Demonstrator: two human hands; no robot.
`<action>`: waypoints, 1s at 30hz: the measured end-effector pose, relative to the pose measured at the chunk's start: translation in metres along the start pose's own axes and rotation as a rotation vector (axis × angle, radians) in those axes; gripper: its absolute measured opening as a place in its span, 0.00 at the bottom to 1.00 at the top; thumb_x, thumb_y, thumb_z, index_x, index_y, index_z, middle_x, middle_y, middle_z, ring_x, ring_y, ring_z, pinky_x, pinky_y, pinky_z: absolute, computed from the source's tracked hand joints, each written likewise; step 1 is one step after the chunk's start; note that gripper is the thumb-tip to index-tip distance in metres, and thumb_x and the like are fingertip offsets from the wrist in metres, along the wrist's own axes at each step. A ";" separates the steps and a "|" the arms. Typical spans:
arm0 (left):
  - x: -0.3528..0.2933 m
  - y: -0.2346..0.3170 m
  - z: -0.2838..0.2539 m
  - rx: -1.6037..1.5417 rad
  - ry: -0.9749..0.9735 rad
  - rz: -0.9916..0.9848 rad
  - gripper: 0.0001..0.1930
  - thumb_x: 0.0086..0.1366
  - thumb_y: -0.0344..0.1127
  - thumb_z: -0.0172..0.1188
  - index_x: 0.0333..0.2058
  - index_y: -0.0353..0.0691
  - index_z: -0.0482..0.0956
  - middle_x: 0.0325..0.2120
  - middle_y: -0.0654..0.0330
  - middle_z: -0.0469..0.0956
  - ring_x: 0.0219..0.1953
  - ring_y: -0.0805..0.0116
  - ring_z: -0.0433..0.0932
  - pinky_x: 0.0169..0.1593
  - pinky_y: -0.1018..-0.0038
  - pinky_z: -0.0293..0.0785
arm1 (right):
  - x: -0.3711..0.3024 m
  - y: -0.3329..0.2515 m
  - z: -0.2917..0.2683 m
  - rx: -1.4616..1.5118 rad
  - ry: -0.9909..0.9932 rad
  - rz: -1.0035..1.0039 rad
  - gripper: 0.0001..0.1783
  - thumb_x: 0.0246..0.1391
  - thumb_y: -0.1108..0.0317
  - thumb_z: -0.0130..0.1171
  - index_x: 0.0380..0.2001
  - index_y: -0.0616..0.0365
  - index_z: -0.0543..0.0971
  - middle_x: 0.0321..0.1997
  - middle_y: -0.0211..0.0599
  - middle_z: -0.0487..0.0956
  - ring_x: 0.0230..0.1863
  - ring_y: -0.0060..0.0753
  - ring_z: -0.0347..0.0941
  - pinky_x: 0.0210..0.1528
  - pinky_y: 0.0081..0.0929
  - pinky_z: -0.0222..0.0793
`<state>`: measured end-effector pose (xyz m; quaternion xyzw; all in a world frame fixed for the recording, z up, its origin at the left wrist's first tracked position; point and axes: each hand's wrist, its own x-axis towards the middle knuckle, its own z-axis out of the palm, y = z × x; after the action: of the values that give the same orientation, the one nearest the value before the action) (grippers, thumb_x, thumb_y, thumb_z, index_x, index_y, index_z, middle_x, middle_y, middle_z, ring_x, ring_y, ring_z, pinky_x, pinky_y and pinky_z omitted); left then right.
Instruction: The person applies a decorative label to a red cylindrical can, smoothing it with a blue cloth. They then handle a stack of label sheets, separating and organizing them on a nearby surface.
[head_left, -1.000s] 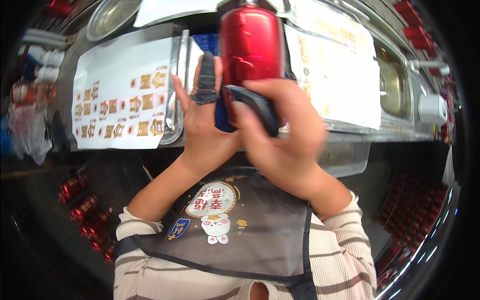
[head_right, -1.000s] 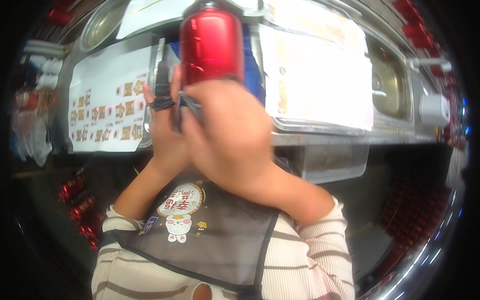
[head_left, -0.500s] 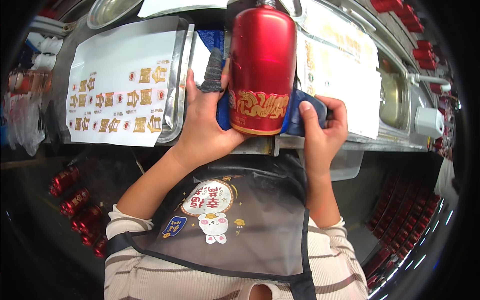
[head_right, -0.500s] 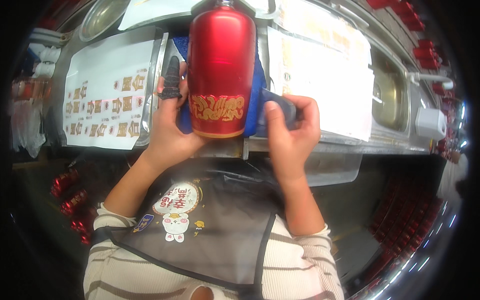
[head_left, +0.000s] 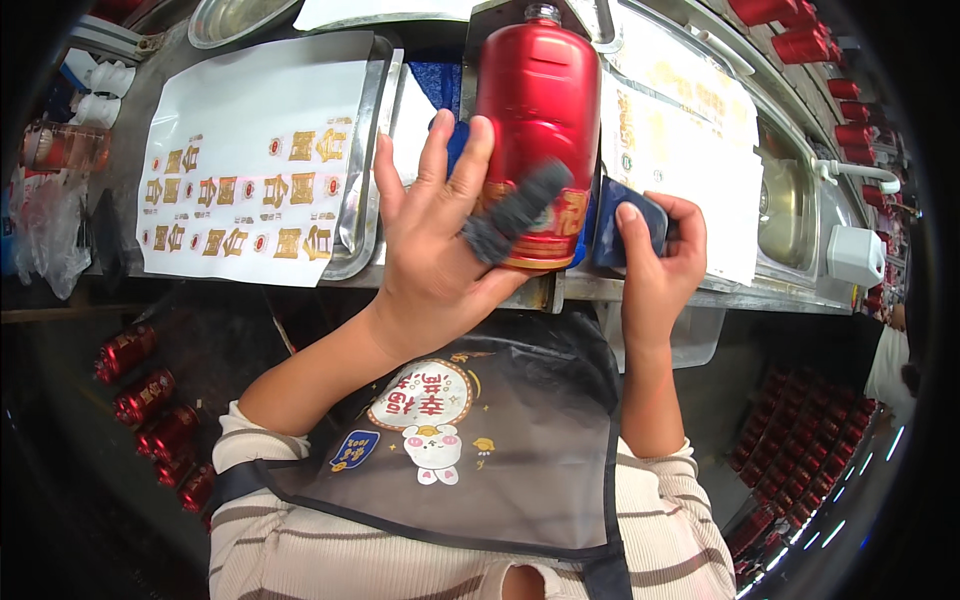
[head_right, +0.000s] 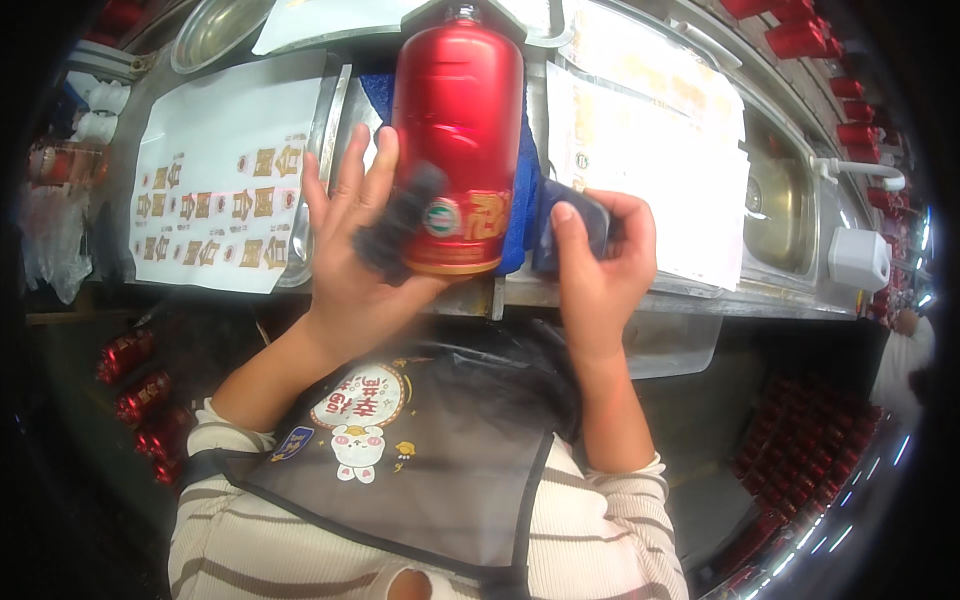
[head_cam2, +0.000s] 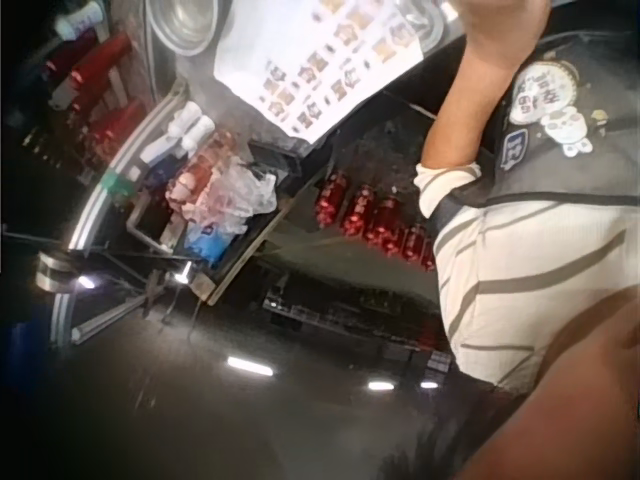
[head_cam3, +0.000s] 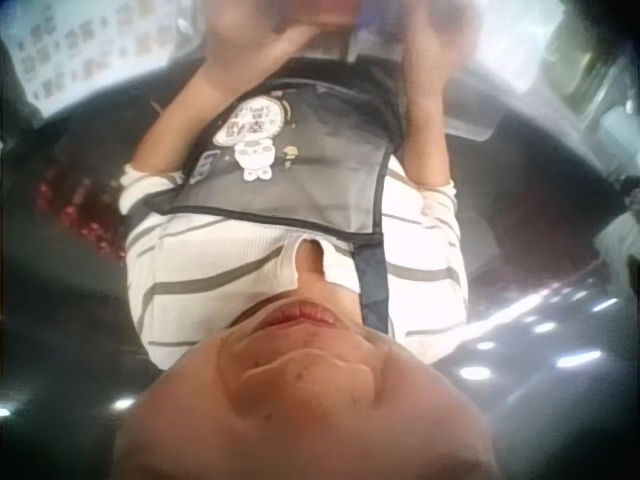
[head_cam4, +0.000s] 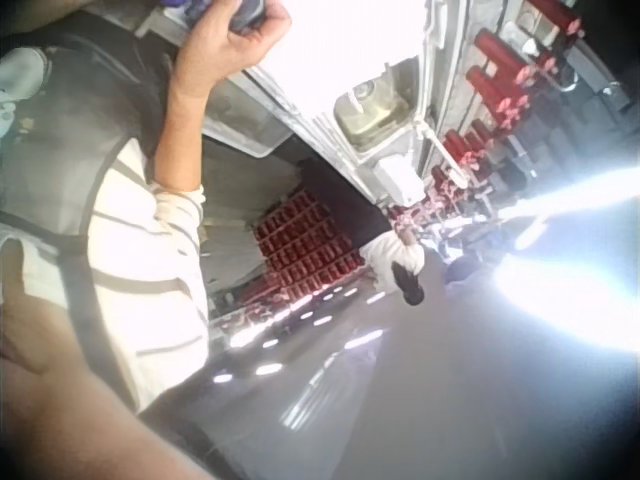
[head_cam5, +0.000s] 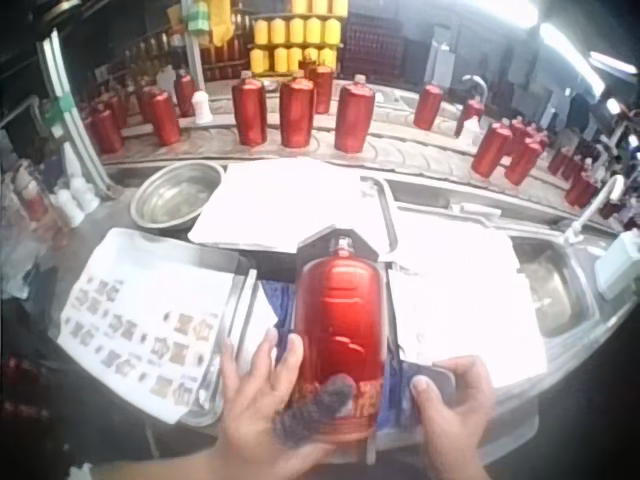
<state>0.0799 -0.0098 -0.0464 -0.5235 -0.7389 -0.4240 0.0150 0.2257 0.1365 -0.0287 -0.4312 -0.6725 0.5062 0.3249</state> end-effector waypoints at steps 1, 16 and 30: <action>0.000 0.002 0.000 0.067 -0.021 0.038 0.20 0.46 0.42 0.72 0.42 0.58 0.86 0.66 0.45 0.60 0.67 0.36 0.57 0.65 0.35 0.36 | -0.006 -0.002 0.004 0.018 -0.002 -0.138 0.14 0.52 0.76 0.66 0.41 0.63 0.74 0.38 0.31 0.76 0.36 0.18 0.71 0.39 0.17 0.69; -0.015 -0.020 0.006 -0.191 0.104 -0.027 0.27 0.50 0.33 0.68 0.52 0.39 0.79 0.62 0.49 0.68 0.66 0.50 0.64 0.67 0.44 0.44 | -0.028 -0.041 0.026 -0.346 -0.458 -1.046 0.23 0.27 0.83 0.66 0.33 0.51 0.86 0.31 0.31 0.75 0.33 0.38 0.69 0.33 0.29 0.67; 0.010 -0.001 -0.005 -0.294 0.123 0.172 0.27 0.51 0.35 0.68 0.51 0.36 0.77 0.54 0.48 0.75 0.62 0.54 0.69 0.70 0.52 0.50 | -0.043 -0.041 0.003 -0.273 -0.360 -0.742 0.21 0.35 0.83 0.72 0.35 0.53 0.84 0.37 0.42 0.73 0.37 0.40 0.71 0.36 0.28 0.69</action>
<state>0.0725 -0.0058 -0.0395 -0.5543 -0.6191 -0.5559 0.0198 0.2311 0.0919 0.0096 -0.1042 -0.8886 0.3286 0.3025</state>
